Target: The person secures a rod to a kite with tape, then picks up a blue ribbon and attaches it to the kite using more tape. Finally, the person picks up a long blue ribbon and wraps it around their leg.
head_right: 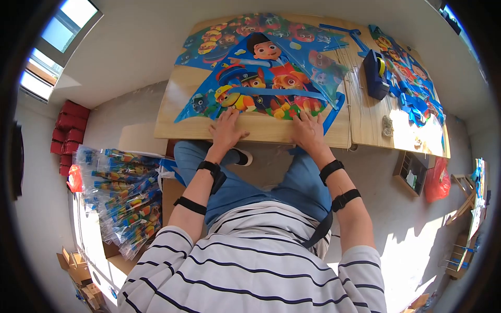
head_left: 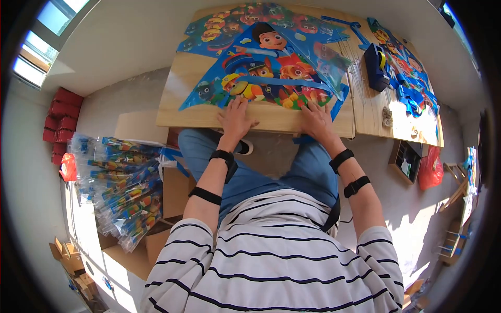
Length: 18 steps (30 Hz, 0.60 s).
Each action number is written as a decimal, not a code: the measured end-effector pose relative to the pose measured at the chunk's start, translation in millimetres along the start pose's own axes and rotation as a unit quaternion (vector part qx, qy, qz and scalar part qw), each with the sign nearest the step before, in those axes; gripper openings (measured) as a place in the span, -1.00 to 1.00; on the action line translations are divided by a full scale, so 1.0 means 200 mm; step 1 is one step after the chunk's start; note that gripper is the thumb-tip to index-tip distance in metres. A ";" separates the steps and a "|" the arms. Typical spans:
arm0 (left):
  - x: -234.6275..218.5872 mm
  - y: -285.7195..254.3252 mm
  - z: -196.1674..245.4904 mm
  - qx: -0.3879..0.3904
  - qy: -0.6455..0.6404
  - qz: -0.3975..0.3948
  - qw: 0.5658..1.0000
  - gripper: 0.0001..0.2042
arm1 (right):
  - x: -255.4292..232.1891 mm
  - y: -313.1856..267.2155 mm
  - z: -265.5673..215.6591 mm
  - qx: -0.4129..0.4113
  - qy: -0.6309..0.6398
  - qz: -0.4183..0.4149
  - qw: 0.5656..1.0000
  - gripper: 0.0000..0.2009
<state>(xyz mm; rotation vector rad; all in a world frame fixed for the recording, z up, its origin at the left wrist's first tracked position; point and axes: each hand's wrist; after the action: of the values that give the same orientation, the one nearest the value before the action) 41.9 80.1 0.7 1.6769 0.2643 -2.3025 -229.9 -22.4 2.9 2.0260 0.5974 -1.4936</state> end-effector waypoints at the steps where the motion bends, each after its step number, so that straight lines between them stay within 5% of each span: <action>1: 0.01 0.00 0.00 0.002 -0.007 0.004 1.000 -0.20 | -0.01 0.00 -0.01 0.004 -0.004 -0.019 1.000 -0.24; 9: 0.01 -0.02 0.01 -0.002 -0.016 0.026 1.000 -0.24 | -0.06 0.09 0.03 0.051 -0.027 -0.138 0.989 -0.08; 18: 0.11 0.03 0.29 0.050 -0.001 0.051 0.997 -0.35 | -0.05 0.28 0.25 0.128 -0.031 -0.096 0.987 -0.23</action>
<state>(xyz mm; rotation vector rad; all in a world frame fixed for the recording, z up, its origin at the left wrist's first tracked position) -15.0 53.0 -1.6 1.6934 0.0612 -2.2770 -233.9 -97.8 9.7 2.1512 0.6160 -1.8211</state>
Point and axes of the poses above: each hand's wrist, its own y-axis towards the middle knuckle, its own x-axis out of the palm, z = x × y, and after that the axes turned 4 degrees about y, right-handed
